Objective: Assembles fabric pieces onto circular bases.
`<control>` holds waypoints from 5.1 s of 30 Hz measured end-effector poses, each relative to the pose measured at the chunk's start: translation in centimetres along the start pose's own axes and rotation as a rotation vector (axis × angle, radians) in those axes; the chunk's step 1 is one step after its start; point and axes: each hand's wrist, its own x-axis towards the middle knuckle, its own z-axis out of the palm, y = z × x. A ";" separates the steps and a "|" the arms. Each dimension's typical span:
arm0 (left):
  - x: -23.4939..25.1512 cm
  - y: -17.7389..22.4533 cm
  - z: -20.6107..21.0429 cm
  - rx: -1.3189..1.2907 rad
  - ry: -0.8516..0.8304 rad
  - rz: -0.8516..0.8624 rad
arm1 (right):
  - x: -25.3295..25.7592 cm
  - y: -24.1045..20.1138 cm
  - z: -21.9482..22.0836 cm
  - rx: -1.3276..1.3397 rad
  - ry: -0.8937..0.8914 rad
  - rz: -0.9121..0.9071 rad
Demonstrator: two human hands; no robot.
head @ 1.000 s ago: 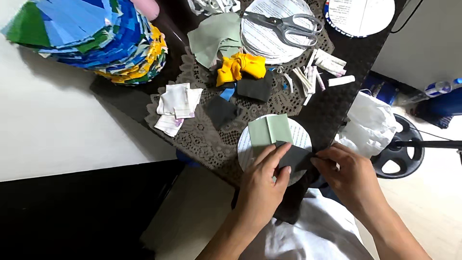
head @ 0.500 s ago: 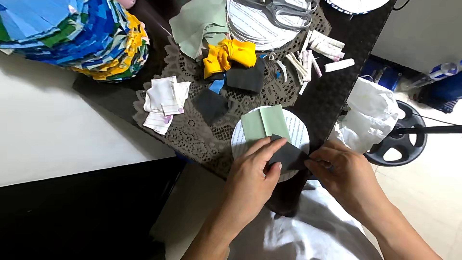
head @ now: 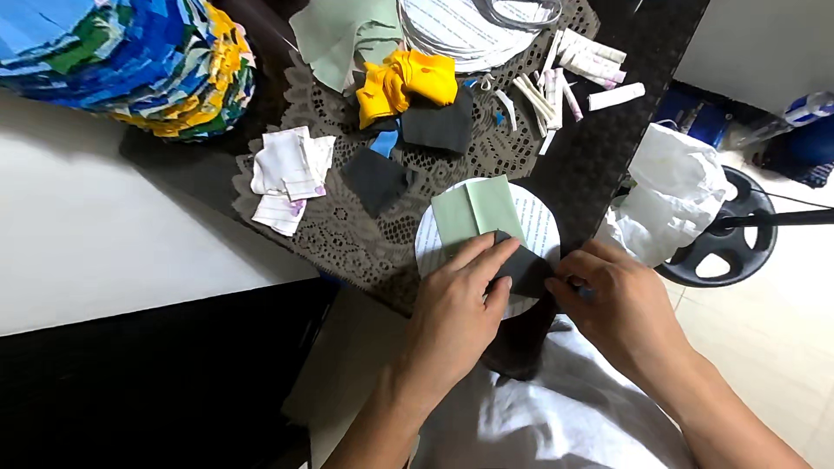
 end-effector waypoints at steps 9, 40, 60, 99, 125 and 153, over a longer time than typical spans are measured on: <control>-0.1 0.0 0.7 0.040 0.035 0.037 | 0.1 0.1 0.1 0.006 0.008 -0.011; -0.4 0.4 2.0 0.155 0.070 0.027 | -6.0 3.2 2.6 -0.003 0.341 -0.308; -0.5 -0.2 0.2 0.138 0.094 -0.054 | -3.7 2.7 3.7 -0.148 0.347 -0.393; 2.6 -2.1 2.2 0.380 -0.212 0.285 | -5.4 7.6 3.9 0.555 0.378 0.044; 6.8 -8.4 -6.8 -0.059 0.260 -0.377 | -0.1 3.3 1.9 0.176 0.397 -0.438; 2.5 0.2 -5.2 -1.535 -0.190 -0.648 | 3.0 -2.6 -0.8 1.253 -0.194 0.144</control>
